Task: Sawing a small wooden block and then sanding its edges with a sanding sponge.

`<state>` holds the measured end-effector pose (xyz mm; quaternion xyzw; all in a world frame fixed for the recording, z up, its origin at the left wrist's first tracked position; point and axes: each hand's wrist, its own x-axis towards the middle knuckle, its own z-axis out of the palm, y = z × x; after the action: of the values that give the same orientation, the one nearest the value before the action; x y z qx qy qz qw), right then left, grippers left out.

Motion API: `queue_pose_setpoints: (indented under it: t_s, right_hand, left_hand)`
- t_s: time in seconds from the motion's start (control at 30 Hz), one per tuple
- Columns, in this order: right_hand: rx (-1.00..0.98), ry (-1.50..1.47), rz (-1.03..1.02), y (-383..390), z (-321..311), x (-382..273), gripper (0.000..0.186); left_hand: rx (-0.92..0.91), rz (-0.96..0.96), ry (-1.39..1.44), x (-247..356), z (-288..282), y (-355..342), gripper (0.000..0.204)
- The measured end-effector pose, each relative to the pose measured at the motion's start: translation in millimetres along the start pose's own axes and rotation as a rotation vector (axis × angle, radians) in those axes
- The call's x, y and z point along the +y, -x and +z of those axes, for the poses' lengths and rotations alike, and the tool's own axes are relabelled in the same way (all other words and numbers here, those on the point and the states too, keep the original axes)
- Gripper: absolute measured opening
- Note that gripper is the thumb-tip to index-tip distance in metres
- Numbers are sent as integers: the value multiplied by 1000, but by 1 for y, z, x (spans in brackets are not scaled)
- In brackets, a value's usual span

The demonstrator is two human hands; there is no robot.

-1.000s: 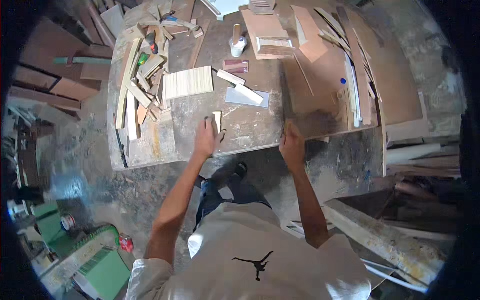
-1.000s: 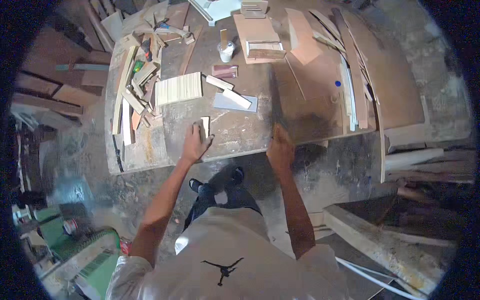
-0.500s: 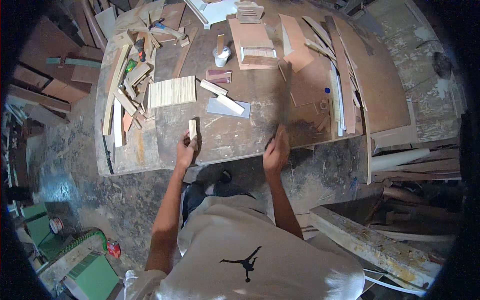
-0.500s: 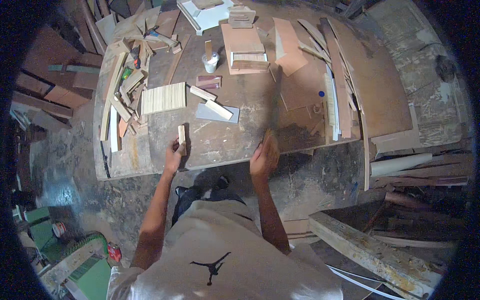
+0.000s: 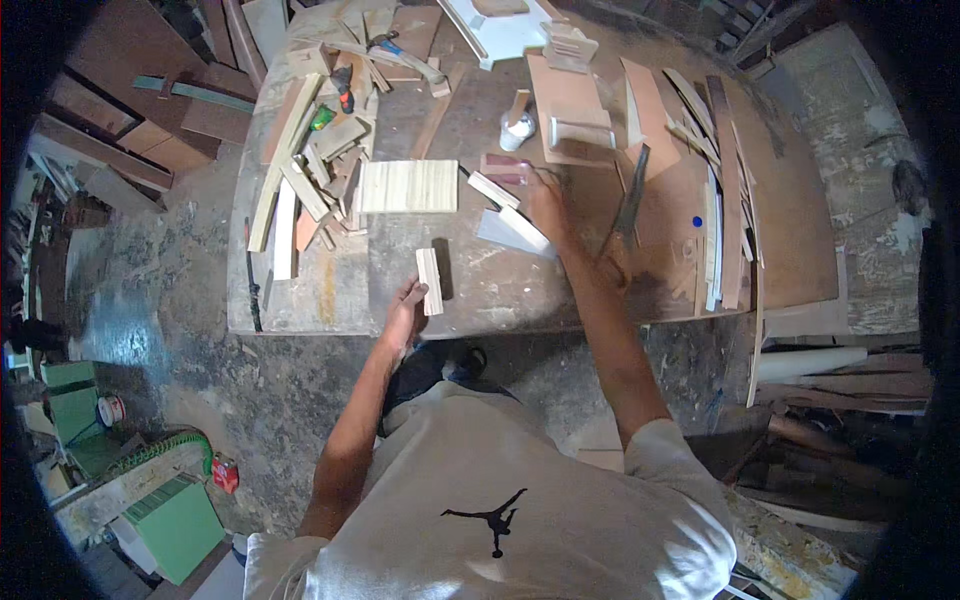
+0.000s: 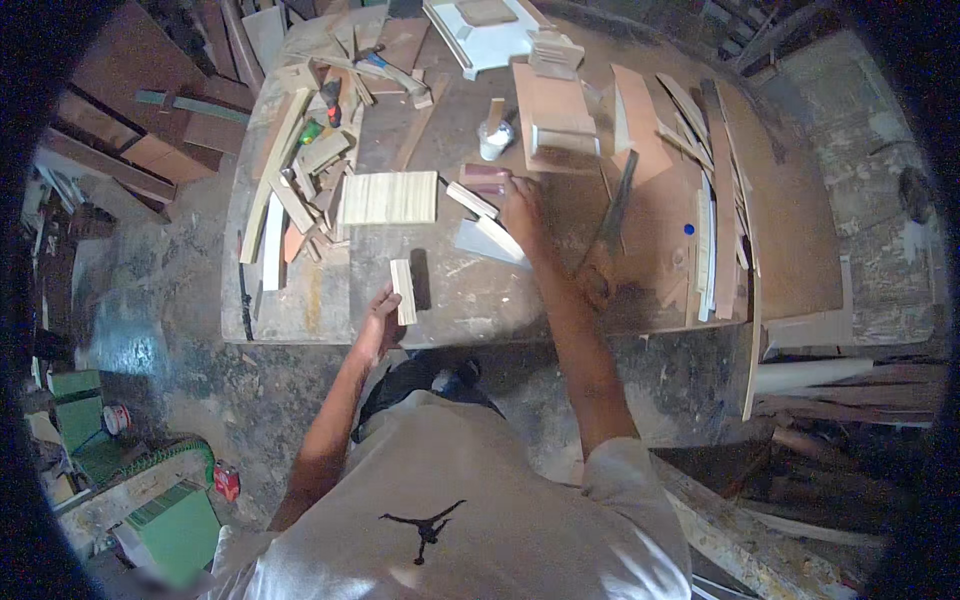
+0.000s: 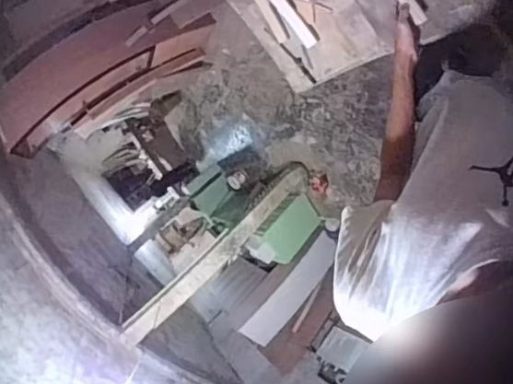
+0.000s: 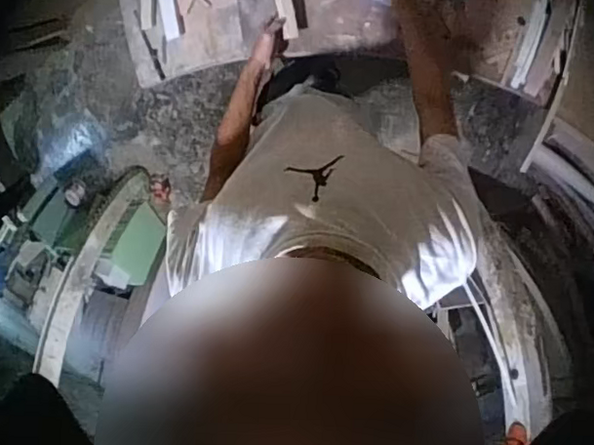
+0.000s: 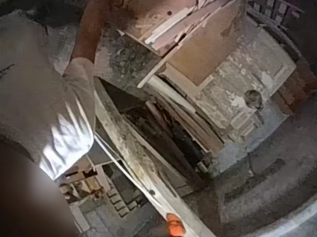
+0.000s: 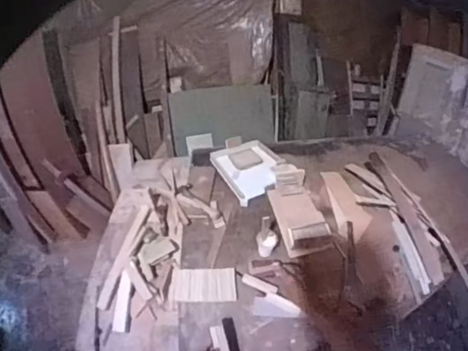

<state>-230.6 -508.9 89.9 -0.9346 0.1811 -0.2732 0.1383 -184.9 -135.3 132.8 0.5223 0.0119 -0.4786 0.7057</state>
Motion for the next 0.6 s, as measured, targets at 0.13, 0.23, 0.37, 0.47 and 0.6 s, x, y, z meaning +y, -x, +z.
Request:
queue_pose_setpoints:
  t_s: [0.13, 0.23, 0.37, 0.47, 0.6]
  right_hand:
    - [-167, 26, -269, -45, 35, -32, 48]
    - [-267, 15, -191, -49, 33, -21, 51]
    - [-471, -57, -53, -64, 29, -68, 53]
    - [-464, 186, 23, -64, 25, -48, 56]
    - [-293, -301, 46, -50, -26, -161, 54]
  left_hand:
    - [8, 73, 91, 18, -48, 8, 51]
    - [3, 111, 86, 43, -53, 16, 48]
    - [164, 80, 113, 55, -83, 52, 48]
    - [169, 90, 59, 57, -83, 56, 53]
    - [318, 257, 145, 44, -85, 87, 38]
